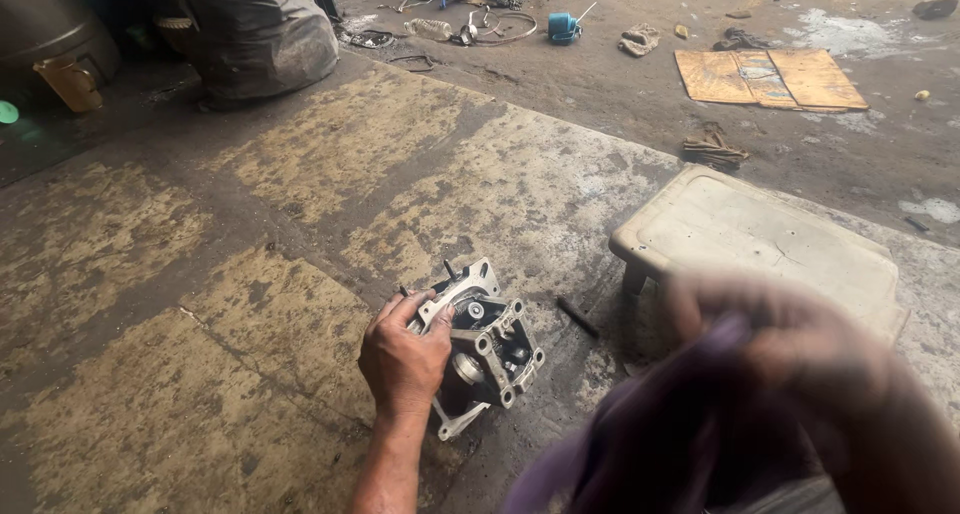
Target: The person is cleaning a metal engine part, likely a cylinder head, using a purple cloth and a metal tool. They wipe the surfaces and scrape out debris from the internal cavities.
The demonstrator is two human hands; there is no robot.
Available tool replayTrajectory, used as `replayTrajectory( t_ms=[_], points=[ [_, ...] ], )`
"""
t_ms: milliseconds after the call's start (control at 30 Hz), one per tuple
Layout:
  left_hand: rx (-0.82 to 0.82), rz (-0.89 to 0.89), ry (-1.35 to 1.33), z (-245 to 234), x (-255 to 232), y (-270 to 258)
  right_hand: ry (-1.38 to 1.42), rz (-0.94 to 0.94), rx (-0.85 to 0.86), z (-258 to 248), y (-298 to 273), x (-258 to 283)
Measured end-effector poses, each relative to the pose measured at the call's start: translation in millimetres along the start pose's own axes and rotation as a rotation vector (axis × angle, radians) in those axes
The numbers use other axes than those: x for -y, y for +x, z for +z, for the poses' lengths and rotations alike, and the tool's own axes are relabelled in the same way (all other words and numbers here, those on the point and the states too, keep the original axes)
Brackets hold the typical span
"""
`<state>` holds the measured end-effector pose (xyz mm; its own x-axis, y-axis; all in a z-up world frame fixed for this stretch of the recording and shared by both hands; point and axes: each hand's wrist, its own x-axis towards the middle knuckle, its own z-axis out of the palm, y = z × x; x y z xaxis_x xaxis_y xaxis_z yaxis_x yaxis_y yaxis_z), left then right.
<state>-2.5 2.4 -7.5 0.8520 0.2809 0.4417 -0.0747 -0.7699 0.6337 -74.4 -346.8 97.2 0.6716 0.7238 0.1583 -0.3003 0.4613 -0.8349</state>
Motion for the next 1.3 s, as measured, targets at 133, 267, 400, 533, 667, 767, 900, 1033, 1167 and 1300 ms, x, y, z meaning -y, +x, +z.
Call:
replayTrajectory(
  t_ms=[133,267,400,533,667,767,900,1033,1167,1300],
  points=[
    [0.194,-0.206,-0.061,2.2,16.0,11.7,-0.664,0.289,-0.51,-50.7,23.4,-15.1],
    [0.241,-0.22,-0.264,-0.5,37.1,16.9,-0.395,0.398,-1.071,-49.6,33.3,-7.8],
    [0.119,-0.048,-0.309,0.1,39.6,16.6,-1.062,0.389,-1.162,-35.5,64.9,-25.7],
    [0.172,-0.115,-0.188,3.0,37.4,17.3,-0.925,0.366,-0.823,-0.5,84.7,-62.8],
    [0.148,0.013,-0.175,3.8,24.2,14.7,-1.66,0.319,-0.078,18.3,103.1,-116.9],
    [0.201,0.044,-0.157,1.3,13.0,10.3,-1.712,0.634,-0.192,15.4,109.2,-133.2],
    [0.047,0.189,-0.055,4.2,-5.8,2.9,-1.907,0.68,-0.172,13.8,115.8,-143.3],
    [0.04,0.191,0.004,6.3,-5.4,1.7,-1.534,0.691,-0.167,-11.8,116.5,-120.7],
    [0.066,0.153,-0.035,6.2,-0.2,4.8,-0.906,0.651,-0.48,-51.0,68.3,-62.8],
    [0.054,0.053,-0.075,-3.8,-0.2,5.7,-1.287,0.852,-0.741,-76.5,30.0,-27.7]
  ],
)
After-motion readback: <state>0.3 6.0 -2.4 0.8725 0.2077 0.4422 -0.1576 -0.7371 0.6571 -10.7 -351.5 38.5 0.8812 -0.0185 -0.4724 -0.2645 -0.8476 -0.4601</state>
